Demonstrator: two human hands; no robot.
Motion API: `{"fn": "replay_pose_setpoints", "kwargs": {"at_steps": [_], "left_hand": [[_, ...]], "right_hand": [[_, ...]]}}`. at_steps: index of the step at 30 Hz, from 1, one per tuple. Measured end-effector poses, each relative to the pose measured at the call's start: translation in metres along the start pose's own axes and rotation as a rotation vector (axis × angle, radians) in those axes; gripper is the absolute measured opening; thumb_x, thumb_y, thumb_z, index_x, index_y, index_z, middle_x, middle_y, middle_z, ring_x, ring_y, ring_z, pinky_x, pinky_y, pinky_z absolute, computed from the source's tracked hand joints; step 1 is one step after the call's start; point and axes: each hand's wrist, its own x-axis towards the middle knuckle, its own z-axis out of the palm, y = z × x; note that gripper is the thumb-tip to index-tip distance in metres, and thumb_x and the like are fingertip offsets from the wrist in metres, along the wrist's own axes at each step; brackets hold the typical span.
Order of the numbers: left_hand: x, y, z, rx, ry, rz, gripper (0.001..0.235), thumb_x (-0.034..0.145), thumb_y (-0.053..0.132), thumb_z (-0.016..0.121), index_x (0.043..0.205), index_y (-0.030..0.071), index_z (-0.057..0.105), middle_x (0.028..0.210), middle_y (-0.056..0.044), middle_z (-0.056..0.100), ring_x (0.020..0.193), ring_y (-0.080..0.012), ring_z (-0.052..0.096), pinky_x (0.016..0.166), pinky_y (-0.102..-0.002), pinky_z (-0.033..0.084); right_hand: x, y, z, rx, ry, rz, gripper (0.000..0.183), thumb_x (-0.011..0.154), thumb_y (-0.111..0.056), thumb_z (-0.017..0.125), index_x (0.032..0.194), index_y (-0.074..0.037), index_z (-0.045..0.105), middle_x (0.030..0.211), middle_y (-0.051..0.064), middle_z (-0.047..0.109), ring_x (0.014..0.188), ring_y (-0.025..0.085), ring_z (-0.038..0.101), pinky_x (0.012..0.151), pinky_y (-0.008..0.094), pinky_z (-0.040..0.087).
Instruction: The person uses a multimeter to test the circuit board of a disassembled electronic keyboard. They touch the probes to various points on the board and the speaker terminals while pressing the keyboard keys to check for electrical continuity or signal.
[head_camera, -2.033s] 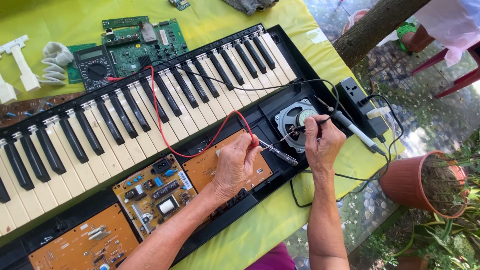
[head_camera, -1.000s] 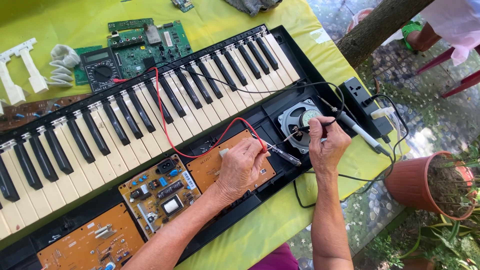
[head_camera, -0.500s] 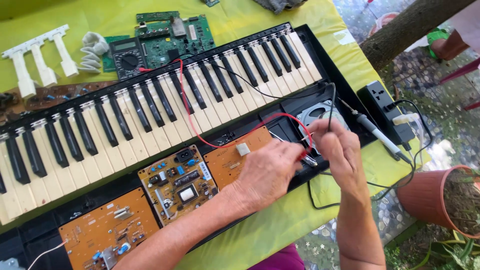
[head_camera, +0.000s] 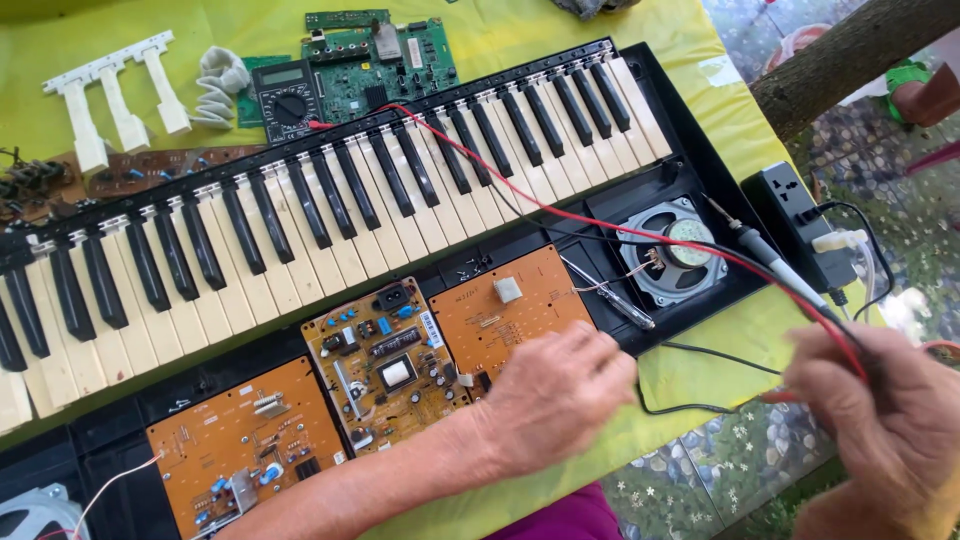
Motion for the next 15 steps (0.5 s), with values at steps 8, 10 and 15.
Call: {"fn": "replay_pose_setpoints", "kwargs": {"at_steps": [8, 10, 15], "left_hand": [[0.008, -0.054, 0.018, 0.036, 0.080, -0.208, 0.085, 0.077, 0.018, 0.089, 0.146, -0.002, 0.043, 0.138, -0.025, 0.050, 0.128, -0.0408, 0.056, 0.098, -0.046, 0.058], [0.011, -0.065, 0.022, 0.098, 0.104, -0.172, 0.081, 0.078, 0.016, 0.087, 0.145, -0.002, 0.045, 0.138, -0.025, 0.049, 0.126, -0.0390, 0.053, 0.108, -0.045, 0.050], [0.015, -0.083, 0.035, 0.235, 0.144, -0.146, 0.077, 0.076, 0.013, 0.088, 0.142, 0.001, 0.050, 0.137, -0.021, 0.052, 0.126, -0.0356, 0.054, 0.111, -0.043, 0.050]], "right_hand": [[-0.017, 0.057, -0.036, -0.200, 0.068, 0.089, 0.037, 0.104, 0.009, 0.066, 0.141, 0.011, 0.060, 0.099, 0.023, 0.067, 0.072, 0.026, 0.065, 0.082, 0.034, 0.052], [-0.012, 0.050, -0.040, -0.275, -0.119, 0.048, 0.054, 0.086, -0.009, 0.074, 0.138, -0.006, 0.061, 0.088, 0.008, 0.076, 0.057, 0.015, 0.075, 0.057, 0.025, 0.062], [-0.015, 0.065, -0.044, 0.047, -0.308, 0.268, 0.055, 0.086, -0.004, 0.069, 0.140, -0.008, 0.060, 0.071, 0.010, 0.068, 0.044, 0.022, 0.075, 0.054, 0.027, 0.062]]}}
